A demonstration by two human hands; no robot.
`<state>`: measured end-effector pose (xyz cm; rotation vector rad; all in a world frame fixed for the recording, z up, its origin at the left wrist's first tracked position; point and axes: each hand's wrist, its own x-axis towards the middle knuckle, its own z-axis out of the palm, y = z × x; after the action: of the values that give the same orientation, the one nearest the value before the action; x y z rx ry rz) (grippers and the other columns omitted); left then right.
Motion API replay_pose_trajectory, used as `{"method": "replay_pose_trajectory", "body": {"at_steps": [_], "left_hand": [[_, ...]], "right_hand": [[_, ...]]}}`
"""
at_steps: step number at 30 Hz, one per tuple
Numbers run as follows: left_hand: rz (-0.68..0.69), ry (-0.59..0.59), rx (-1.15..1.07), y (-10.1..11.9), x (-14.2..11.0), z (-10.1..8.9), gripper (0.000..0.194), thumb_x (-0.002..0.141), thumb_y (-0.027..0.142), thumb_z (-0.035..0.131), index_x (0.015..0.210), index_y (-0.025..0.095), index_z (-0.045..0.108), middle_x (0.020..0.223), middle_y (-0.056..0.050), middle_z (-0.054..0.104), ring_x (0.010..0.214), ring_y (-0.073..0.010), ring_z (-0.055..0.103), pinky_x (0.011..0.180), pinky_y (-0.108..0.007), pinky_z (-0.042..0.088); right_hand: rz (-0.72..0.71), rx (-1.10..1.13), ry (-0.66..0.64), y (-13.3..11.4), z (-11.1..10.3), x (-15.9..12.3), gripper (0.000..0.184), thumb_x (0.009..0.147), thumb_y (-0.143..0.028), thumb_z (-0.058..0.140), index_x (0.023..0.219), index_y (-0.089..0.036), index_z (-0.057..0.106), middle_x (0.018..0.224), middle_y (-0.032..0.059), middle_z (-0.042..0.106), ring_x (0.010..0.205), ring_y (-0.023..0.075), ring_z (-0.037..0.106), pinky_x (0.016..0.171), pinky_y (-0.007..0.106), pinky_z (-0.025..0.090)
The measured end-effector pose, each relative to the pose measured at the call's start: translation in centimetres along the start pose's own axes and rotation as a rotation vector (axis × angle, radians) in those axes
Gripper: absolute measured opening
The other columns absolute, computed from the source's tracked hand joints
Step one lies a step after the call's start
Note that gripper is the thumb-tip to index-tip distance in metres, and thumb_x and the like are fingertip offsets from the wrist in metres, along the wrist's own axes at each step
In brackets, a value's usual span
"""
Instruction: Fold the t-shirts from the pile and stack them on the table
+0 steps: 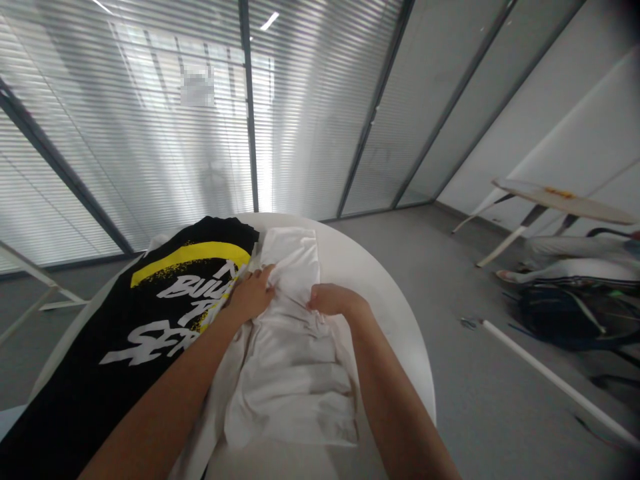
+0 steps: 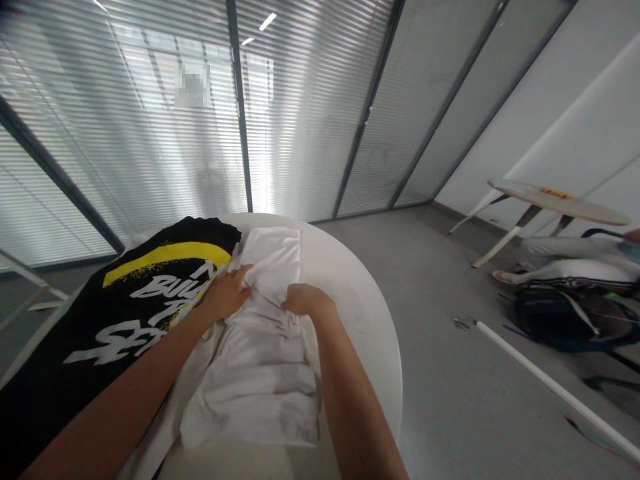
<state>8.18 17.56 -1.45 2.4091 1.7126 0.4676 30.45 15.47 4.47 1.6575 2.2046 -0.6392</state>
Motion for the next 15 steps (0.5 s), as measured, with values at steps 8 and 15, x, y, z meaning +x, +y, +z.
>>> {"method": "replay_pose_trajectory", "body": {"at_steps": [8, 15], "left_hand": [[-0.041, -0.152, 0.016, -0.1, 0.1, -1.2, 0.042, 0.087, 0.034, 0.048, 0.126, 0.024, 0.06, 0.108, -0.011, 0.068, 0.096, -0.0256, 0.064, 0.085, -0.035, 0.045], [-0.109, -0.153, -0.103, -0.6, 0.4, -2.3, 0.033, 0.089, 0.042, 0.046, 0.11, 0.027, 0.067, 0.089, -0.006, 0.071, 0.087, -0.0232, 0.064, 0.078, -0.031, 0.046]], "right_hand": [[0.039, 0.071, 0.197, 0.5, 0.5, 0.1, 0.049, 0.089, -0.034, 0.054, 0.135, -0.019, 0.049, 0.129, 0.0155, 0.063, 0.115, 0.0276, 0.062, 0.088, 0.034, 0.047], [-0.049, 0.068, -0.13, -0.2, -0.5, -0.6, 0.024, 0.084, -0.019, 0.052, 0.093, -0.01, 0.072, 0.086, 0.0136, 0.075, 0.076, 0.0209, 0.07, 0.063, 0.025, 0.047]]}}
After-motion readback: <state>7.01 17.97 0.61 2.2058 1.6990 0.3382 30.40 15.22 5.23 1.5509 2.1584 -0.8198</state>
